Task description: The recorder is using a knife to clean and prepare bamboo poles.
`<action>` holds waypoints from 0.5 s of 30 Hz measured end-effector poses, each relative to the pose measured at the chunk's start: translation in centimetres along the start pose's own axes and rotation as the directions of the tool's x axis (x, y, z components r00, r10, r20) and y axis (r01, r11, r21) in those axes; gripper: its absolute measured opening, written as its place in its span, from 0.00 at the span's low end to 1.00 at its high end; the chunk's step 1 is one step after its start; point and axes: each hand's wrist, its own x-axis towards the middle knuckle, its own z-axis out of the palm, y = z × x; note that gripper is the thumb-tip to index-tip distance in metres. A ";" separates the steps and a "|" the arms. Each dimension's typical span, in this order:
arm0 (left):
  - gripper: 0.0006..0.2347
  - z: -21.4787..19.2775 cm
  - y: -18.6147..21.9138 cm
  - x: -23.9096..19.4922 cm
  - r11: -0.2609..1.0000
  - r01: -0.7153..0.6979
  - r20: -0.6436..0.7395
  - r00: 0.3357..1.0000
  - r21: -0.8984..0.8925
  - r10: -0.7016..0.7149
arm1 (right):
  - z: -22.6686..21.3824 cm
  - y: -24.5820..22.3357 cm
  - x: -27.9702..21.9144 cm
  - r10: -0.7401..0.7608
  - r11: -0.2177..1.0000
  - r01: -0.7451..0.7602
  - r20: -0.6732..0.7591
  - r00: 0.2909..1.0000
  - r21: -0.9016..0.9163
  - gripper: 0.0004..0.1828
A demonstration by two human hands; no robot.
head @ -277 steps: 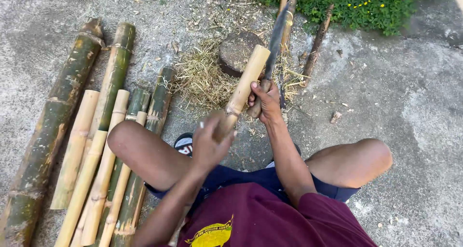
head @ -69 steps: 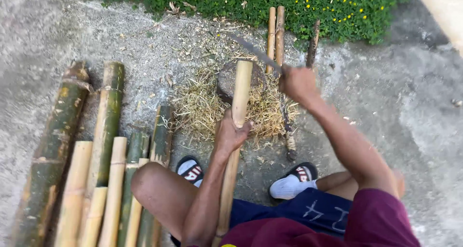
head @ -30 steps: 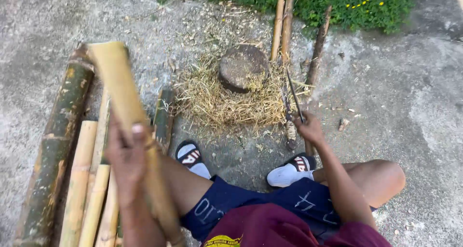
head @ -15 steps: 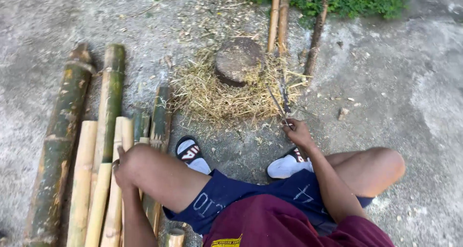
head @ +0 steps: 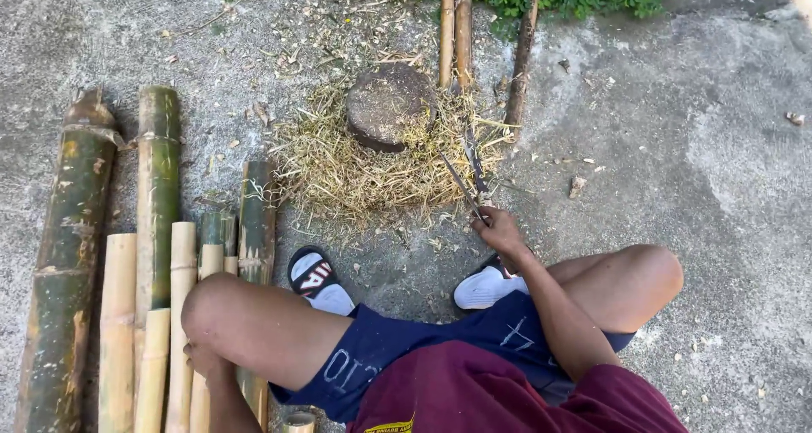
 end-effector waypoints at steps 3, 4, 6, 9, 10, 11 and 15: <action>0.34 -3.0 0.4 -1.4 0.977 0.110 0.022 0.994 -0.182 -0.108 | -0.2 -0.7 0.1 0.034 0.999 -0.035 0.027 0.999 0.037 0.24; 0.34 -3.9 1.0 -2.0 0.978 0.109 0.025 0.994 -0.178 -0.106 | 0.0 -0.6 0.0 0.039 0.998 -0.040 0.029 0.999 0.038 0.24; 0.36 -5.6 2.3 -3.2 0.958 0.246 -0.073 0.963 -0.149 -0.258 | 0.1 -0.5 0.1 0.003 0.999 -0.002 0.022 1.000 -0.051 0.24; 0.40 -8.1 3.0 -2.8 0.988 0.134 -0.178 0.973 -0.075 -0.145 | 0.3 -0.4 0.1 -0.045 0.997 0.045 -0.003 0.999 -0.056 0.26; 0.40 -8.1 2.5 -1.7 0.988 0.133 -0.179 0.973 -0.075 -0.144 | 0.3 -1.1 0.1 -0.045 0.998 0.045 -0.004 0.999 -0.054 0.26; 0.31 -8.0 1.9 -0.6 0.964 -0.061 -0.347 0.937 -0.257 -0.033 | 0.3 -1.7 0.1 0.002 0.997 -0.004 -0.032 0.999 -0.081 0.28; 0.18 -19.6 5.8 1.1 0.612 -0.368 -0.522 0.849 -0.700 -0.086 | 2.1 -1.2 3.5 -0.041 0.993 0.036 -0.044 0.998 -0.112 0.32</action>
